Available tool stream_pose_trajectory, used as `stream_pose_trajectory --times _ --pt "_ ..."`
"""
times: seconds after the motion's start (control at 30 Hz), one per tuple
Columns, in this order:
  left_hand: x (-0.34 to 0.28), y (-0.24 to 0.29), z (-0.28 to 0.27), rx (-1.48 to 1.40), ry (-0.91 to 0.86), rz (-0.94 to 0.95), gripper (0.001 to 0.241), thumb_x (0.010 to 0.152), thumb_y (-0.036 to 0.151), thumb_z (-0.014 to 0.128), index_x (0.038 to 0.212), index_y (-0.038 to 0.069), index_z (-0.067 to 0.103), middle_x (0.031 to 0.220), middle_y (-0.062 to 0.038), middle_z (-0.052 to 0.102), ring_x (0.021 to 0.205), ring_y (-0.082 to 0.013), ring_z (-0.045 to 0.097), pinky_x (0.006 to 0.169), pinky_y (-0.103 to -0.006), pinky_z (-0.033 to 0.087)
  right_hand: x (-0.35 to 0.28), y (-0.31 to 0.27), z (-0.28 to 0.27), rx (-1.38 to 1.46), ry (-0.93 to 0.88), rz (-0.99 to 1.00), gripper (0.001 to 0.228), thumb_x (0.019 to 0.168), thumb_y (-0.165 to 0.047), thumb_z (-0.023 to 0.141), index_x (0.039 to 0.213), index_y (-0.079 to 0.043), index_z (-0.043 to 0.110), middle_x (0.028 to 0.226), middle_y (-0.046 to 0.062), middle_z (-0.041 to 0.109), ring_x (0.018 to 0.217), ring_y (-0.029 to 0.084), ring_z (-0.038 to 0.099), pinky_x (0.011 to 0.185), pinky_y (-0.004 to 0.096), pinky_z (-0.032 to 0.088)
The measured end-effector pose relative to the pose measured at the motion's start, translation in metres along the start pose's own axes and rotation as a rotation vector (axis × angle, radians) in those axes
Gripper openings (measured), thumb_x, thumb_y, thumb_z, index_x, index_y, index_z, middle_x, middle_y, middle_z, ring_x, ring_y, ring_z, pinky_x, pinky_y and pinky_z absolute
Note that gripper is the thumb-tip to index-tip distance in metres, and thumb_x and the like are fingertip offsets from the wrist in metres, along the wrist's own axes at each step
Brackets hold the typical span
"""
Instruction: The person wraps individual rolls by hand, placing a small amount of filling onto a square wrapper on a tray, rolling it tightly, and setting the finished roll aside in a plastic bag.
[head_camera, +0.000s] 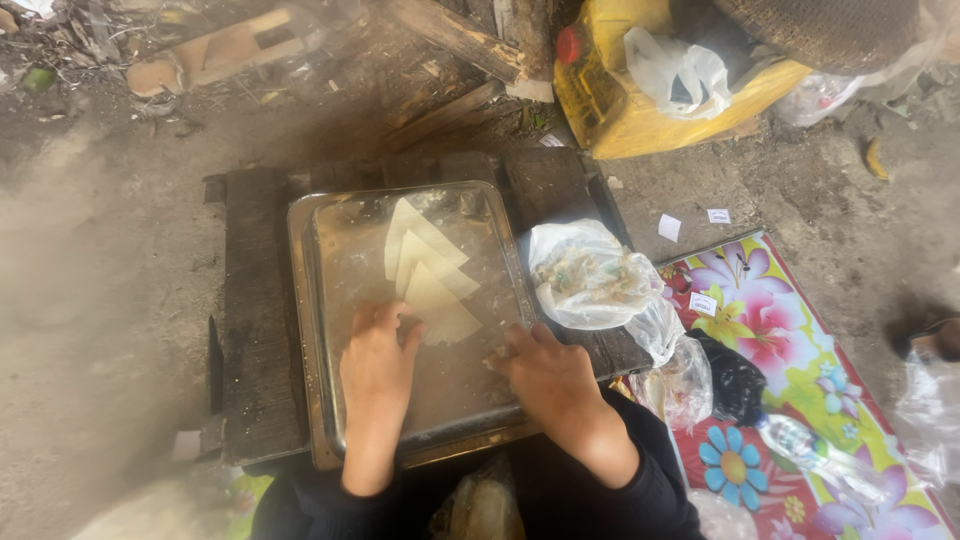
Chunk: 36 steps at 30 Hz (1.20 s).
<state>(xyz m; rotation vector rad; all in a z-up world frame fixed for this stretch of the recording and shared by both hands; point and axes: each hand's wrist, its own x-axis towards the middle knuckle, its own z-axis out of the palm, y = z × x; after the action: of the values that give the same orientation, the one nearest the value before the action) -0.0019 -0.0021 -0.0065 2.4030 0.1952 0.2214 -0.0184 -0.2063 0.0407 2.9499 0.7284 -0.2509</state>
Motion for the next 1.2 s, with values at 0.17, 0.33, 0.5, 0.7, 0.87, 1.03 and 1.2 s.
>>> stream_pose_trajectory --times 0.17,0.33,0.5,0.7,0.87,1.03,1.2 --pt "0.000 -0.004 0.004 -0.044 0.009 0.005 0.024 0.085 0.020 0.076 0.105 0.010 0.069 0.105 -0.013 0.071 0.089 -0.0315 0.074 0.070 -0.0414 0.057 -0.003 -0.001 0.001 -0.020 -0.027 -0.003 0.036 0.085 -0.007 0.062 0.113 -0.024 0.076 0.111 0.003 0.059 0.109 0.025 0.059 0.068 0.040 0.060" --pt "-0.001 -0.003 0.002 -0.068 0.015 0.028 0.022 0.085 0.017 0.076 0.104 0.009 0.068 0.105 -0.012 0.072 0.089 -0.0307 0.074 0.072 -0.0411 0.057 -0.005 0.001 0.002 -0.013 0.002 -0.003 0.036 0.085 -0.007 0.062 0.113 -0.025 0.076 0.111 0.001 0.060 0.108 0.024 0.060 0.067 0.040 0.061" --pt "-0.002 -0.003 0.001 -0.077 0.009 0.019 0.022 0.085 0.017 0.076 0.104 0.009 0.068 0.102 -0.012 0.073 0.088 -0.0316 0.074 0.072 -0.0411 0.057 -0.007 0.005 0.004 -0.020 0.030 -0.030 0.041 0.083 -0.004 0.063 0.117 -0.025 0.074 0.113 0.001 0.060 0.105 0.024 0.061 0.065 0.039 0.061" --pt "-0.002 -0.005 0.003 -0.091 0.027 0.026 0.022 0.085 0.018 0.076 0.105 0.010 0.069 0.099 -0.012 0.074 0.087 -0.0330 0.073 0.072 -0.0427 0.056 -0.009 0.006 0.005 -0.034 0.045 -0.030 0.045 0.083 -0.002 0.063 0.118 -0.027 0.074 0.115 0.000 0.060 0.104 0.023 0.062 0.065 0.038 0.062" --pt "-0.001 -0.008 0.006 -0.081 0.016 0.019 0.021 0.086 0.019 0.075 0.104 0.010 0.069 0.098 -0.011 0.076 0.086 -0.0330 0.074 0.072 -0.0426 0.056 -0.014 0.005 0.004 -0.022 0.093 -0.041 0.046 0.082 -0.002 0.064 0.121 -0.025 0.073 0.110 0.001 0.061 0.103 0.024 0.063 0.063 0.039 0.061" --pt "0.000 -0.010 0.009 -0.079 0.013 0.017 0.020 0.087 0.020 0.075 0.103 0.010 0.069 0.098 -0.011 0.077 0.085 -0.0331 0.074 0.072 -0.0427 0.056 -0.017 0.005 0.003 -0.007 0.042 -0.009 0.043 0.081 -0.001 0.064 0.114 -0.027 0.075 0.112 0.000 0.061 0.105 0.023 0.063 0.067 0.040 0.061" --pt "-0.001 -0.010 0.008 -0.087 0.035 0.037 0.020 0.087 0.019 0.075 0.104 0.009 0.069 0.097 -0.011 0.077 0.085 -0.0332 0.074 0.072 -0.0427 0.056 -0.021 0.004 0.003 0.006 0.063 -0.008 0.044 0.082 -0.001 0.064 0.115 -0.028 0.076 0.110 0.000 0.060 0.104 0.022 0.063 0.067 0.040 0.061"
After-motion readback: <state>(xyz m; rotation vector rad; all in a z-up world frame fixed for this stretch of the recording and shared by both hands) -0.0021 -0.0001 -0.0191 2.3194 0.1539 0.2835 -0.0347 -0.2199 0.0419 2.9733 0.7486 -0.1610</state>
